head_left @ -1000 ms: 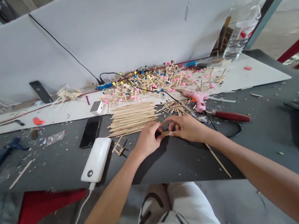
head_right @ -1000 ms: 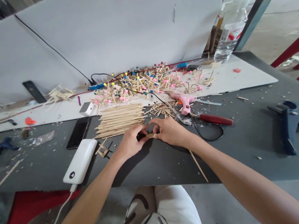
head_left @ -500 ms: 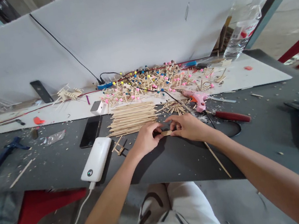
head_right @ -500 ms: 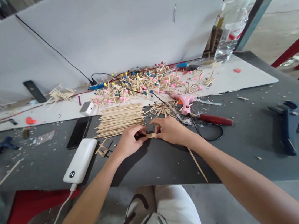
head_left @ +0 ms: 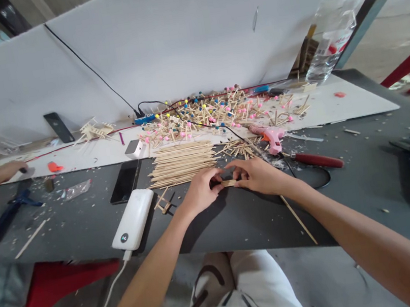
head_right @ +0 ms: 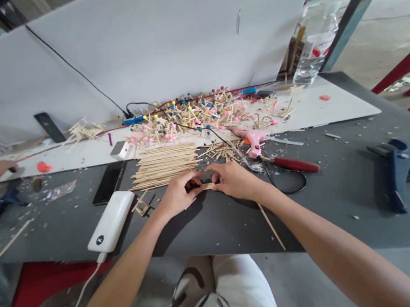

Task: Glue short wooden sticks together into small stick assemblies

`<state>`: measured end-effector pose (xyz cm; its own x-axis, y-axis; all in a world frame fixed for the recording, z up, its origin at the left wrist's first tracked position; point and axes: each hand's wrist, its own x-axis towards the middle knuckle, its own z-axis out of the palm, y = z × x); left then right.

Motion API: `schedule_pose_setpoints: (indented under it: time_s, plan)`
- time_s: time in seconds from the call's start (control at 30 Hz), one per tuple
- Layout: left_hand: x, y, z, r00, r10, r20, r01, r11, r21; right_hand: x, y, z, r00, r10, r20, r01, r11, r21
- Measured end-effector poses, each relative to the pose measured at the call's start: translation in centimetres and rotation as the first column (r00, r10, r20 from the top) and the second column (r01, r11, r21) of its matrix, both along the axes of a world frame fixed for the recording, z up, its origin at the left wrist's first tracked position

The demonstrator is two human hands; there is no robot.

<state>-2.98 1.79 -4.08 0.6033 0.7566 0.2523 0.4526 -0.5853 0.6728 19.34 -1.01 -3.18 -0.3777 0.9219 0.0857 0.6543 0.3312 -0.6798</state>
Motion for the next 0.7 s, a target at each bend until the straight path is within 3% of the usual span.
schedule_pose_setpoints:
  time_s: [0.37,0.7]
  plan:
    - [-0.06,0.15,-0.41,1.000,0.005,-0.003,-0.005,1.000,0.003,0.14,-0.02,-0.07,0.999,0.034,0.021,-0.035,0.998,0.048]
    - [0.04,0.06,0.08,0.999,0.037,0.006,-0.037,0.999,-0.009,0.55,0.40,-0.56,0.969,-0.054,-0.240,0.015,0.987,-0.162]
